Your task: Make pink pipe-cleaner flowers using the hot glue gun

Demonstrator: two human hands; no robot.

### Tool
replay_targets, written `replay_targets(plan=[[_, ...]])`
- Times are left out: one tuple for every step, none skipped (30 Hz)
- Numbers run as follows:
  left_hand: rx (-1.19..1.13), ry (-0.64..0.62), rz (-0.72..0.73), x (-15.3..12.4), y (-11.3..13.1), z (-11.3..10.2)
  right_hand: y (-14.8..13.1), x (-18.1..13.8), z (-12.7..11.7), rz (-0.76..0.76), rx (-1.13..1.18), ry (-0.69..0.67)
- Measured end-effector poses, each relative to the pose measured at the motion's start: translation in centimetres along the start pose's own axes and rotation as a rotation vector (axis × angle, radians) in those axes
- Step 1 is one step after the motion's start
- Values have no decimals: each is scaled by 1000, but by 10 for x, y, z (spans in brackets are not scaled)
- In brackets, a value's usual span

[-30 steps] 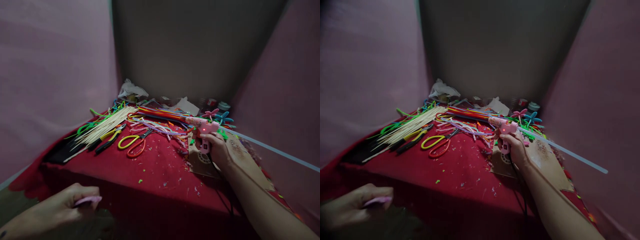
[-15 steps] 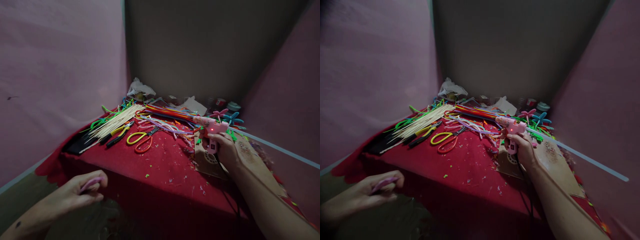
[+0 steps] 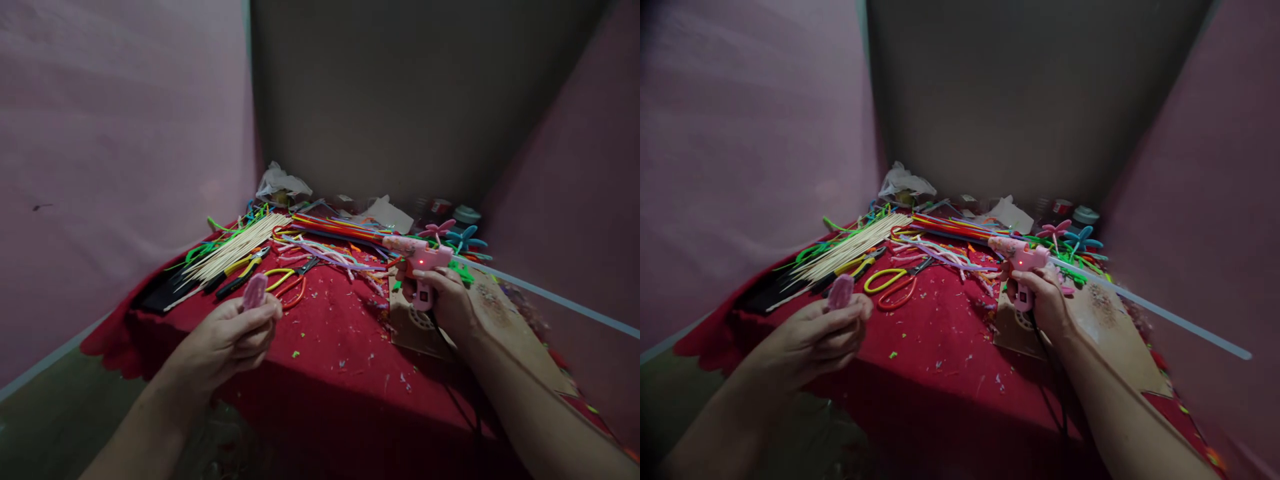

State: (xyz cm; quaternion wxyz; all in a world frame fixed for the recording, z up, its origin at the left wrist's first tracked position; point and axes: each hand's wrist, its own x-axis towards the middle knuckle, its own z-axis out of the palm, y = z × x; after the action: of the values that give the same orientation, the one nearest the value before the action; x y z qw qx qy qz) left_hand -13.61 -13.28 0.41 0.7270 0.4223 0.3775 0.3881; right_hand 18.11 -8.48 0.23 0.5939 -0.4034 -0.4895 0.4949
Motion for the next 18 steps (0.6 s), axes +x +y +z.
replay_targets(plan=[[26, -5, 1, 7, 3, 8, 0, 0, 0, 4, 3, 6], [62, -4, -3, 14, 6, 16, 0, 0, 0, 9, 12, 10], [97, 4, -20, 21, 9, 25, 0, 0, 1, 16, 24, 10], [133, 7, -49, 29, 12, 33, 0, 1, 0, 17, 39, 8], [165, 25, -62, 38, 15, 41, 0, 2, 0, 12, 59, 6], [196, 52, -50, 48, 17, 48, 0, 3, -1, 2, 81, 5], [237, 72, -32, 57, 19, 55, 0, 4, -2, -8, 106, 9], [281, 82, -17, 68, 20, 60, 0, 6, -3, -13, 132, 16], [320, 83, 10, 78, 20, 65, -1, 8, -4, -13, 155, 28], [353, 84, 41, 88, 20, 69, -2, 9, -6, -13, 172, 43], [389, 80, 75, 97, 19, 71, -3, 11, -8, -10, 180, 56], [424, 55, 101, 105, 19, 74, -4, 12, -9, -7, 177, 66], [460, 23, 117, 113, 19, 76, -5, 13, -11, -7, 171, 77], [484, -17, 137, 120, 19, 77, -5, 14, -12, -10, 163, 87], [502, -56, 157, 126, 19, 79, -5, 14, -12, -16, 155, 97], [509, -83, 177, 133, 20, 80, -5, 14, -13, -21, 146, 109], [499, -95, 195, 139, 20, 82, -5, 13, -13, -26, 140, 124], [470, -93, 204, 145, 21, 83, -4, 13, -13, -32, 134, 140]])
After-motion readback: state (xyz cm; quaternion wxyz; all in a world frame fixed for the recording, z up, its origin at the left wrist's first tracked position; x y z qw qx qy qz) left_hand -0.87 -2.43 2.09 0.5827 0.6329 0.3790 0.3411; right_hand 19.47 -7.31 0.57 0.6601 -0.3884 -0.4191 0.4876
